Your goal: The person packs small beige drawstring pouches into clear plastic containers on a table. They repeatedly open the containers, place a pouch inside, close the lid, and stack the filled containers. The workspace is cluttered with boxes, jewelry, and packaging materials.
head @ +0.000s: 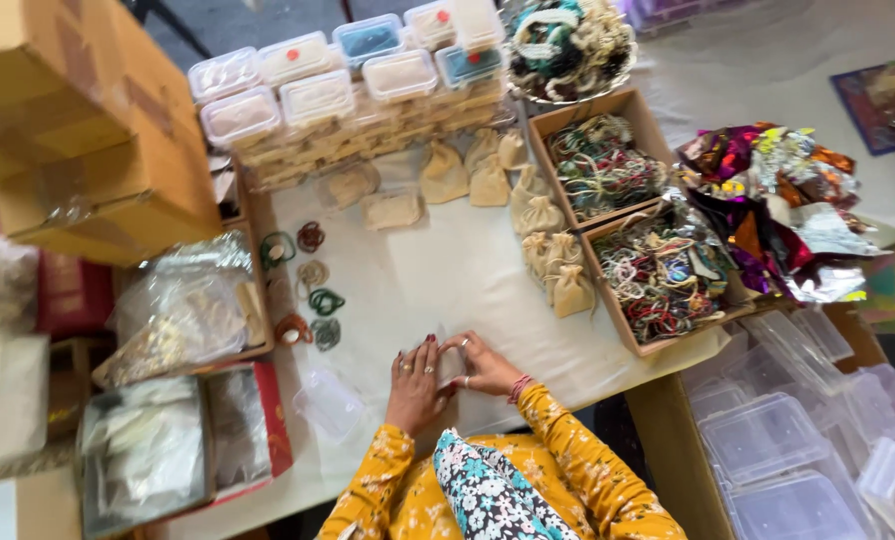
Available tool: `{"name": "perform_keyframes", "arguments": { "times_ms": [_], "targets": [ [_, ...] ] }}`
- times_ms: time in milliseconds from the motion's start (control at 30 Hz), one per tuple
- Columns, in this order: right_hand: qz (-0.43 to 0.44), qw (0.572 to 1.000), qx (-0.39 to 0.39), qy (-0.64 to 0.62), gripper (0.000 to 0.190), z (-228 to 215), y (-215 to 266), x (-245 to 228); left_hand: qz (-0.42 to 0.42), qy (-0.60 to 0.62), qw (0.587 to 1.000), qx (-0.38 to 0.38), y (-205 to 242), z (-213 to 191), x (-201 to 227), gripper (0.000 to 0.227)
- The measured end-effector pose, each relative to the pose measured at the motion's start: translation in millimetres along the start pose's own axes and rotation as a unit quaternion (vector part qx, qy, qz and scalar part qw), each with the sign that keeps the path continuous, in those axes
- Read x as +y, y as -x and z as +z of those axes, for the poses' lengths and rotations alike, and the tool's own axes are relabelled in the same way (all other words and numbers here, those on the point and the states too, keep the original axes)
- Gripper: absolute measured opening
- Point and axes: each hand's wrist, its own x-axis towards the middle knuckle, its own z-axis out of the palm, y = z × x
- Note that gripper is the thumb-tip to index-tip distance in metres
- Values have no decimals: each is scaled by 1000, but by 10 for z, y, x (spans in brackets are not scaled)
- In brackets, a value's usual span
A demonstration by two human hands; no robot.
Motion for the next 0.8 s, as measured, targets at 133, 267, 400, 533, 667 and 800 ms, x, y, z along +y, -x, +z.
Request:
{"name": "perform_keyframes", "arguments": {
  "times_ms": [133,267,400,533,667,800],
  "targets": [
    [133,989,-31,60,65,4,-31,-226,1,37,999,-19,-10,-73,-4,95],
    [33,992,12,122,72,-19,-78,-117,23,15,1000,-4,-9,79,-85,93],
    [93,982,-37,160,74,-52,-69,-236,12,3,1000,-17,-24,51,-69,91],
    [71,984,-43,156,73,-109,-72,-248,9,5,1000,-16,-37,71,-95,96],
    [49,986,-53,153,71,-32,44,-208,10,79,997,23,19,17,-96,98],
    [26,990,0,136,62,-13,125,-200,23,126,986,111,113,201,-168,87]
  ]
}}
